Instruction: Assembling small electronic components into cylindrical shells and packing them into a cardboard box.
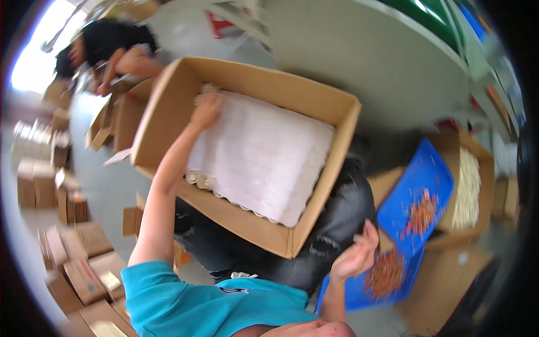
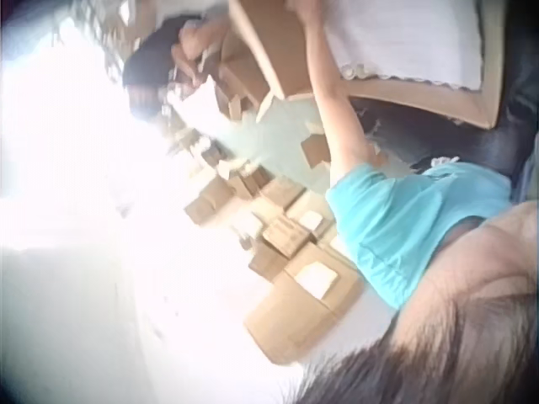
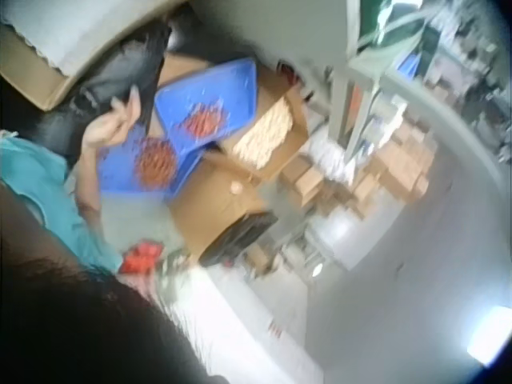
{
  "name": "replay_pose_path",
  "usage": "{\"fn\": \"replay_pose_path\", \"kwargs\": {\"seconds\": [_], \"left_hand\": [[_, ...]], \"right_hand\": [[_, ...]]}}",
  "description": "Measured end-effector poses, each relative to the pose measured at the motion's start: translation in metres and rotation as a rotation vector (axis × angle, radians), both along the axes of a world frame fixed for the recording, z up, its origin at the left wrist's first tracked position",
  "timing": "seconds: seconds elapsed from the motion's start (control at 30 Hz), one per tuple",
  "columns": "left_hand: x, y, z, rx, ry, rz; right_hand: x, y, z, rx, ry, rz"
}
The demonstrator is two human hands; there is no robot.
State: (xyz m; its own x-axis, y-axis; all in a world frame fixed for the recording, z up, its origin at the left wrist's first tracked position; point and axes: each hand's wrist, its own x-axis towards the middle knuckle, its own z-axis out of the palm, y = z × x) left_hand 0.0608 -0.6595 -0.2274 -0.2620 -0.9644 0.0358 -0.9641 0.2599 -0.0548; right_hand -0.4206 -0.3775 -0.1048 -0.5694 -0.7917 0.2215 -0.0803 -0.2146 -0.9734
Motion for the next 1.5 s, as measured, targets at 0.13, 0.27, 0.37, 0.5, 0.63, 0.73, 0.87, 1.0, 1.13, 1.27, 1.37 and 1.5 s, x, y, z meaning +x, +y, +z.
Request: {"fn": "replay_pose_path", "kwargs": {"seconds": [0.13, 0.27, 0.37, 0.5, 0.63, 0.73, 0.87, 1.0, 1.13, 1.27, 1.37, 1.5], "left_hand": [[0.074, -0.005, -0.039, -0.033, -0.175, 0.102], [0.059, -0.036, -0.039, -0.002, -0.314, 0.1], [0.058, -0.037, -0.044, -0.022, -0.498, 0.041], [0.065, -0.013, -0.031, -0.192, -0.442, -0.007], [0.014, 0.023, 0.032, -0.174, 0.119, -0.041], [-0.029, 0.069, 0.097, 0.064, 0.709, 0.035], [-0.117, 0.156, 0.186, 0.619, 1.475, 0.095], [-0.166, 0.208, 0.193, 1.02, 1.996, 0.001], [-0.184, 0.218, 0.179, 1.161, 2.167, 0.159], [-0.172, 0.224, 0.163, 1.103, 2.183, 0.241], [-0.169, 0.228, 0.155, 1.047, 2.105, 0.187], [-0.172, 0.233, 0.166, 1.102, 2.113, 0.253]], "right_hand": [[0.019, -0.016, 0.059, -0.054, -0.95, 0.526], [0.037, -0.009, 0.077, -0.068, -1.052, 0.616], [0.042, 0.002, 0.082, -0.066, -1.059, 0.627], [0.045, 0.008, 0.087, -0.082, -1.09, 0.68], [0.044, 0.014, 0.088, -0.055, -0.937, 0.591], [0.042, 0.014, 0.075, -0.02, -0.802, 0.565], [0.019, 0.011, 0.06, 0.072, -0.76, 0.447], [-0.055, -0.005, 0.029, 0.165, -0.468, 0.078], [-0.18, -0.026, -0.022, 0.504, 0.345, -0.295], [-0.208, -0.036, -0.028, 0.904, 0.942, -0.301], [-0.213, -0.046, -0.04, 1.01, 0.888, -0.279], [-0.214, -0.046, -0.05, 1.017, 0.904, -0.303]]}}
